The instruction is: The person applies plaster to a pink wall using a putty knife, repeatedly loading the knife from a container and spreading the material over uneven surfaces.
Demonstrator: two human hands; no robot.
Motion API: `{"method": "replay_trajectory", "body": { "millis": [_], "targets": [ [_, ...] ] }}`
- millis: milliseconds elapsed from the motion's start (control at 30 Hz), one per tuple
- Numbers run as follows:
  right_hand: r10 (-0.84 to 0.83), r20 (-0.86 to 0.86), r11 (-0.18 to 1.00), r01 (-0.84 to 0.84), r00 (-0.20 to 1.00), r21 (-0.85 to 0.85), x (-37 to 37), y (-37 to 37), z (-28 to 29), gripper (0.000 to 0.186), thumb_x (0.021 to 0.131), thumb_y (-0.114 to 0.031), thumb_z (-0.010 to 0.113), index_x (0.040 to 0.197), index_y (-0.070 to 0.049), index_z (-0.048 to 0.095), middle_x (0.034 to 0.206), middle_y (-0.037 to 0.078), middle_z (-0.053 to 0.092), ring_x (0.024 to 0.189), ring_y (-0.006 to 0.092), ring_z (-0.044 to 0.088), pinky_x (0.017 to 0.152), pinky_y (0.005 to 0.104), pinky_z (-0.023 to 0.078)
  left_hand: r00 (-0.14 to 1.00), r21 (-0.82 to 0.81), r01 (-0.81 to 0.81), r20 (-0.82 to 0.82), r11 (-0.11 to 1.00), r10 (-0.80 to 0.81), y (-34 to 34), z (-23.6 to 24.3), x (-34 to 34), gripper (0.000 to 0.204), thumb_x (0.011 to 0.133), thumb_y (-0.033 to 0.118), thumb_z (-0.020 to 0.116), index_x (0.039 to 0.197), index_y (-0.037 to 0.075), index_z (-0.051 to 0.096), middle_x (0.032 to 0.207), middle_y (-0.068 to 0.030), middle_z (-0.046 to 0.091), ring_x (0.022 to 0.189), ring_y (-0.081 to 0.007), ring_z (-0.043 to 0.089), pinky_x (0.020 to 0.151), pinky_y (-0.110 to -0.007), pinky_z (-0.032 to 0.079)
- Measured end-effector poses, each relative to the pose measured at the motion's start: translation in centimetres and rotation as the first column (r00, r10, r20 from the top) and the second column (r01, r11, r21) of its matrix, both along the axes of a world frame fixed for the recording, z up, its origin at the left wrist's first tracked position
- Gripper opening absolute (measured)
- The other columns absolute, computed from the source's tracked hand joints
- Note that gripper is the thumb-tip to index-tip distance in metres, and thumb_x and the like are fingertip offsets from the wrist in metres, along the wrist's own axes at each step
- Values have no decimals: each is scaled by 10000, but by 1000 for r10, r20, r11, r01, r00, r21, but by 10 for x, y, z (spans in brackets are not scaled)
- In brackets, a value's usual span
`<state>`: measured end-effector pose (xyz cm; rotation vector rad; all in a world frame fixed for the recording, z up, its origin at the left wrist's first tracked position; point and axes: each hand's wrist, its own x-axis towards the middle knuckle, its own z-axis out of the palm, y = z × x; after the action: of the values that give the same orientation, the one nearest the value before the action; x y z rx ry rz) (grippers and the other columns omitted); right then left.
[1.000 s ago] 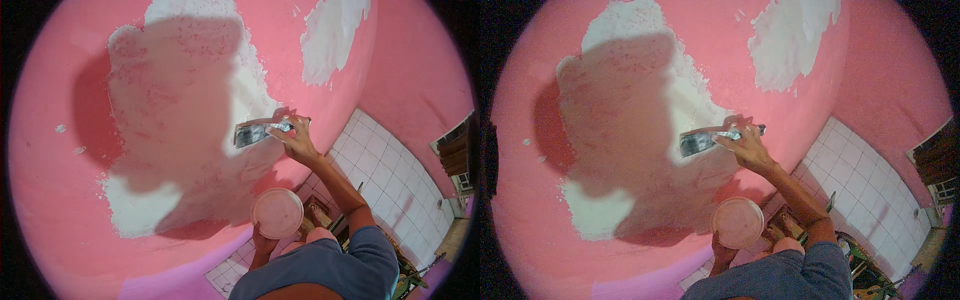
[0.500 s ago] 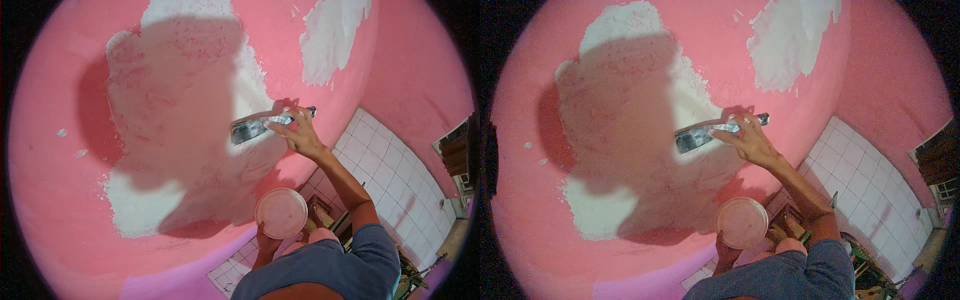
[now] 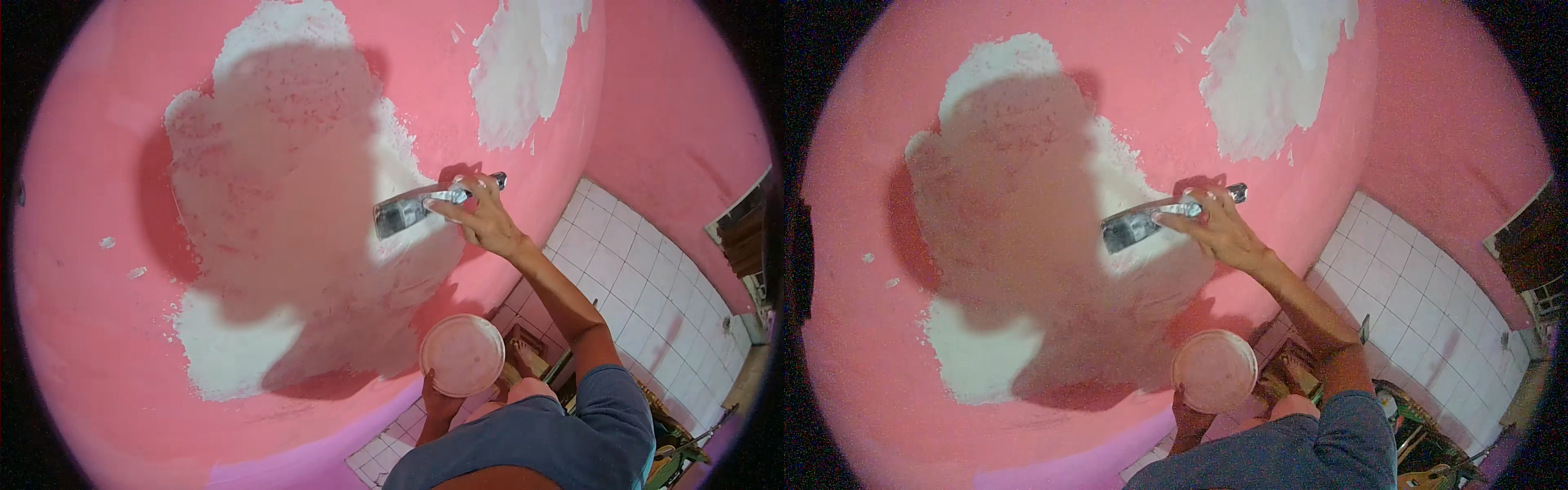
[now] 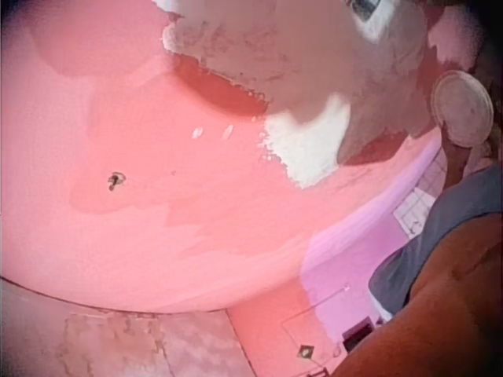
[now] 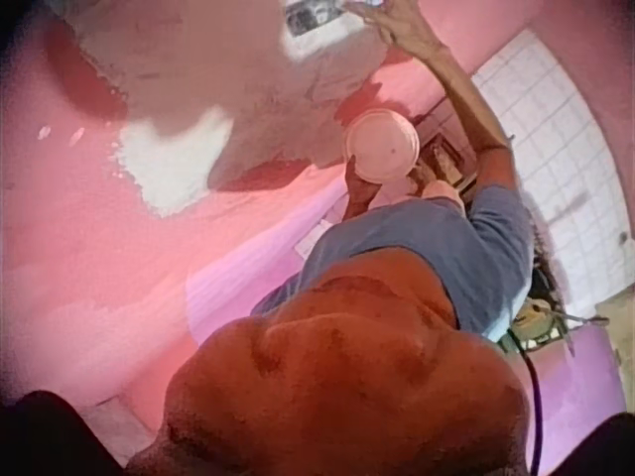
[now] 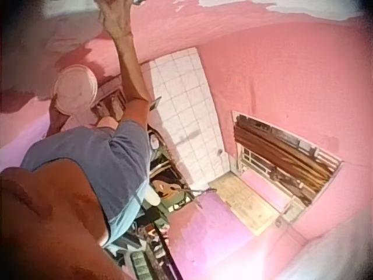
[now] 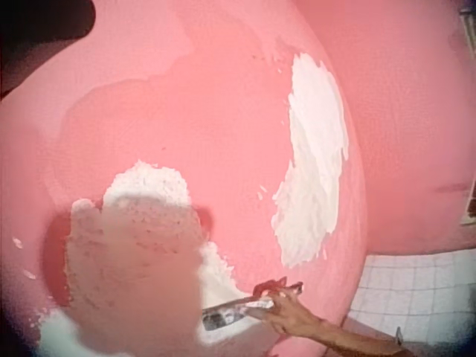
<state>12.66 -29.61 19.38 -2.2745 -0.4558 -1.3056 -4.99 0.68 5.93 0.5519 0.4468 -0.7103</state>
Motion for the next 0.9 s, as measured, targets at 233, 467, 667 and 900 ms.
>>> {"method": "replay_trajectory", "body": {
  "millis": [233, 467, 667, 900],
  "targets": [
    [-133, 54, 979, 123, 990, 163, 4, -37, -19, 572, 710, 7, 584, 1234, -221, 567, 1100, 177, 479, 974, 335, 438, 830, 428, 331, 991, 253, 40, 112, 967, -70, -17, 26, -3, 739, 819, 447, 533, 1401, 108, 229, 1395, -210, 309, 1267, -395, 335, 1013, -590, 295],
    [-68, 69, 990, 59, 995, 124, -7, -16, -5, 625, 684, 47, 555, 1264, -186, 539, 1127, 171, 457, 945, 310, 437, 834, 412, 364, 998, -2, 55, -14, 998, -55, -9, -11, 5, 742, 804, 446, 546, 1398, 106, 259, 1407, -195, 308, 1270, -402, 331, 1010, -603, 294],
    [-305, 324, 706, -16, 896, 708, -9, -58, 107, 289, 933, 26, 366, 1208, 45, 452, 984, 77, 429, 760, 119, 445, 604, 242, 401, 996, -55, 84, 44, 995, -81, -32, 15, 19, 711, 791, 433, 558, 1380, 125, 304, 1384, -185, 337, 1252, -384, 349, 1007, -587, 297],
    [-252, 592, 901, -36, 766, 431, 62, -50, 264, 182, 882, 45, 428, 1056, 31, 478, 957, 106, 420, 804, 183, 442, 716, 268, 383, 994, -218, -47, -103, 975, 24, -29, 7, 30, 651, 755, 179, 704, 1309, 71, 380, 1242, -112, 481, 1116, -237, 484, 948, -428, 432]
  ]
}}
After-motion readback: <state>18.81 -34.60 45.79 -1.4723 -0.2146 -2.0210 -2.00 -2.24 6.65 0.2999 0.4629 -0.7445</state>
